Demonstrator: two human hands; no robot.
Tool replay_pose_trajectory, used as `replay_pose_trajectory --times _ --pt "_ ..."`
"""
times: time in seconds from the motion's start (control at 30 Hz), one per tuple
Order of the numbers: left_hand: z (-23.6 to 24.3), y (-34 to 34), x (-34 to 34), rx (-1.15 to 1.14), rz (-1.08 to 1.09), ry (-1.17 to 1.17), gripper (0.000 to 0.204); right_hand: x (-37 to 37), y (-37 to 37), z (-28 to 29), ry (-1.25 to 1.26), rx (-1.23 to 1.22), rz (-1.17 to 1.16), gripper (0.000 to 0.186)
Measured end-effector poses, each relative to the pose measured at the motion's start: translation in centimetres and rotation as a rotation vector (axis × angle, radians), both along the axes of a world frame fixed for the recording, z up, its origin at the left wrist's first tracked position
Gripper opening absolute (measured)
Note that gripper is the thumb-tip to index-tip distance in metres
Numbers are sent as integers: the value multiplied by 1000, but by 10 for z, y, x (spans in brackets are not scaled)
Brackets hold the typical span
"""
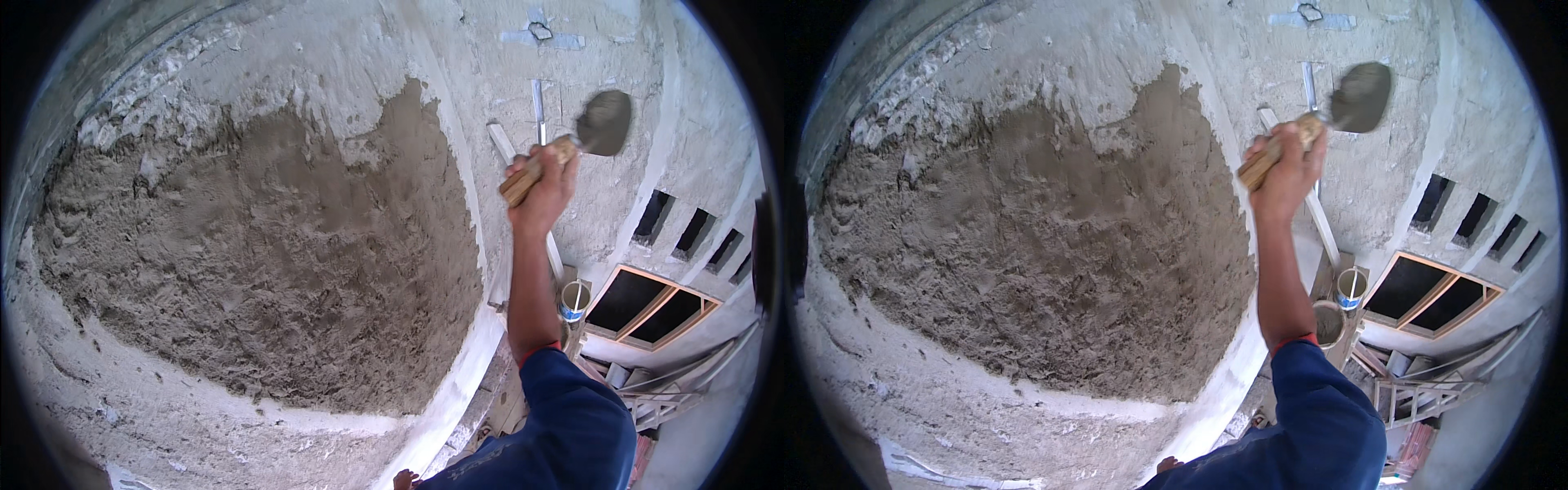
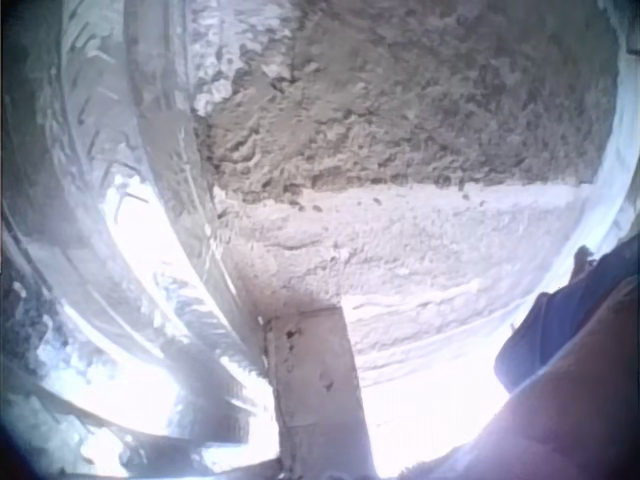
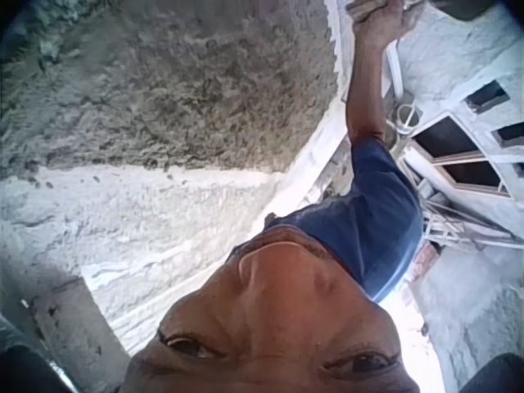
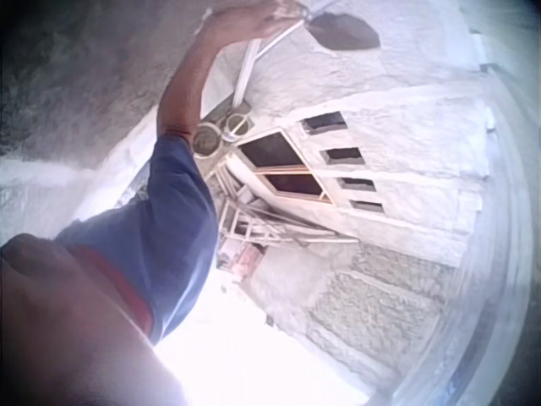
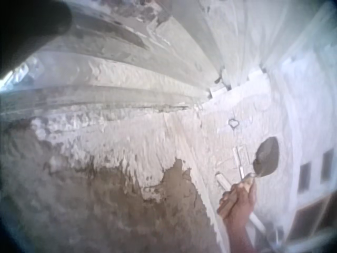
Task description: The person applies wet plaster to a masonry wall using a trowel, scooping material from a bucket held in one hand and spreading it onto the wall surface.
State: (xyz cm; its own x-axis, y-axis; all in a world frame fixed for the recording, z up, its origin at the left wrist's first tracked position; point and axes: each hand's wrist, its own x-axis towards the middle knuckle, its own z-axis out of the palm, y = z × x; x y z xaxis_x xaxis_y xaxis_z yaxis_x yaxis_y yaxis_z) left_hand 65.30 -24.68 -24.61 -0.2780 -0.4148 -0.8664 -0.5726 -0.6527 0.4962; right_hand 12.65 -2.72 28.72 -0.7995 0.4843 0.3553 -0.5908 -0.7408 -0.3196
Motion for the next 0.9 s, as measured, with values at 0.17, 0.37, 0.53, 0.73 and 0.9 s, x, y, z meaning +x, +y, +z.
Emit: replay_pose_trajectory --times 0.17,0.37,0.53,0.73,0.9 --pt "-5 0 -23 7 -21 7 40 -54 -3 20 -120 49 -298 45" --pt "-7 11 -48 14 -101 37 40 -112 -150 10 -152 1042 -54 45" --pt "-7 23 -13 40 -102 106 40 -6 -172 45 184 733 122 59" --pt "-13 32 4 182 -39 228 40 1 -58 -117 -263 756 676 58" --pt "11 49 -16 49 -286 -162 43 27 97 -415 -989 1262 644 34"
